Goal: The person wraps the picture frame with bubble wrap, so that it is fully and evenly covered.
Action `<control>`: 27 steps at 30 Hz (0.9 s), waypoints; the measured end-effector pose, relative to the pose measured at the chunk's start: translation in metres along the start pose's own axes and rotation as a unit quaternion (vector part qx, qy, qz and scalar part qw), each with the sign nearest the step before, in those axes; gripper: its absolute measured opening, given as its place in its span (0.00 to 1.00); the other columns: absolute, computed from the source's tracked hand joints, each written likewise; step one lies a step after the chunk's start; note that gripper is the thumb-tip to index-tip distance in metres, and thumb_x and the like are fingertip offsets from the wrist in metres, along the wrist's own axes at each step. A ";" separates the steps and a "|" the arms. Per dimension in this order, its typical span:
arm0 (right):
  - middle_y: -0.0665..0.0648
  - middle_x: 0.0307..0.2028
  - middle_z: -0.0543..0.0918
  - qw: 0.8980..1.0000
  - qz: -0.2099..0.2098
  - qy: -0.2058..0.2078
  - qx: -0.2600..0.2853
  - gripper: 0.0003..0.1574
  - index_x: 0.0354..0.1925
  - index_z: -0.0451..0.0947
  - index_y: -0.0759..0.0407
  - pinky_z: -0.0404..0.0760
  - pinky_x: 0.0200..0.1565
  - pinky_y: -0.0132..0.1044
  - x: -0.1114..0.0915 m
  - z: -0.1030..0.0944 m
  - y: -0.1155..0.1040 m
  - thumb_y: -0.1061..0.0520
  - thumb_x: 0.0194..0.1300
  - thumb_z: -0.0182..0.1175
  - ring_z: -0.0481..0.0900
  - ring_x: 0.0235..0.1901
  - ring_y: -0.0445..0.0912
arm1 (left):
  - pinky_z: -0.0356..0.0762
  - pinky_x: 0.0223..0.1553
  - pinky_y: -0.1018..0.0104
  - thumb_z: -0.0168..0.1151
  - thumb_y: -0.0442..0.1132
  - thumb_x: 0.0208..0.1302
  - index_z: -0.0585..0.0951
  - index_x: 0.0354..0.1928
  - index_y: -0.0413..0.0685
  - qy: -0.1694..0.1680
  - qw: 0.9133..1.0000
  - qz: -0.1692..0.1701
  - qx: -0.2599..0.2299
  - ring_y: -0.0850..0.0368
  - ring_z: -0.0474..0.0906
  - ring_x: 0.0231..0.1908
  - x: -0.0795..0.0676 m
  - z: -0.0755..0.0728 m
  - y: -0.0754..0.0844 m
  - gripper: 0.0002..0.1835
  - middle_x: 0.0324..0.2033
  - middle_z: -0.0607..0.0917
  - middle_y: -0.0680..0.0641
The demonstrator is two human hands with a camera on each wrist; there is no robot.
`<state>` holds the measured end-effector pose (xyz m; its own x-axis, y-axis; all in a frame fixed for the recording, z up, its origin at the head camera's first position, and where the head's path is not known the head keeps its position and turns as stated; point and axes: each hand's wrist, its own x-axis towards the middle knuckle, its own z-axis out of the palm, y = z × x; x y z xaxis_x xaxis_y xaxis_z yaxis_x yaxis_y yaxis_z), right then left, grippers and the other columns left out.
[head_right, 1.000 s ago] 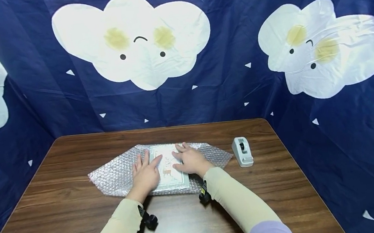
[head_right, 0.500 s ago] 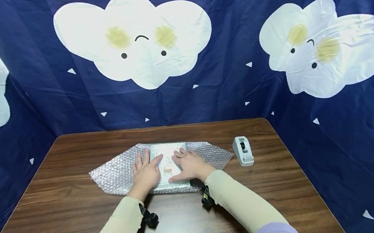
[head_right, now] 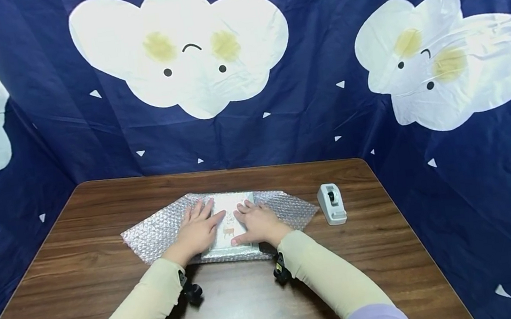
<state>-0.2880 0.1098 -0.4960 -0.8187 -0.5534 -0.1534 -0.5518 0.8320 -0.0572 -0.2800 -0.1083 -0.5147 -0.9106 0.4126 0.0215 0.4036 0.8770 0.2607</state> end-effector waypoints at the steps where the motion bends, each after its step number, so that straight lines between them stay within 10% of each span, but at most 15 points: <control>1: 0.54 0.77 0.59 1.000 0.000 0.001 0.001 0.60 0.77 0.61 0.53 0.56 0.73 0.59 0.000 0.000 0.000 0.19 0.60 0.55 0.52 0.77 0.55 | 0.37 0.74 0.35 0.43 0.45 0.78 0.70 0.74 0.57 -0.012 1.000 0.024 0.009 0.39 0.40 0.78 0.000 -0.002 -0.002 0.26 0.79 0.53 0.42; 8: 0.54 0.77 0.58 1.000 0.002 0.000 0.008 0.59 0.77 0.60 0.53 0.55 0.73 0.59 0.000 0.000 0.000 0.20 0.62 0.55 0.50 0.78 0.55 | 0.34 0.76 0.40 0.40 0.67 0.75 0.55 0.80 0.56 -0.091 0.987 0.115 0.062 0.45 0.41 0.79 0.002 -0.010 -0.001 0.40 0.80 0.49 0.45; 27: 0.59 0.80 0.45 0.996 -0.025 0.012 0.082 0.60 0.80 0.52 0.51 0.47 0.76 0.58 -0.009 0.013 0.018 0.21 0.64 0.54 0.38 0.79 0.55 | 0.30 0.73 0.34 0.54 0.65 0.69 0.49 0.81 0.61 -0.169 0.979 0.105 0.054 0.49 0.36 0.79 0.006 -0.022 0.000 0.45 0.81 0.44 0.49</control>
<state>-0.2890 0.1301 -0.5085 -0.7950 -0.5939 -0.1235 -0.5604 0.7970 -0.2251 -0.2873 -0.1111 -0.4928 -0.7329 0.6278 -0.2621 0.6016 0.7780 0.1811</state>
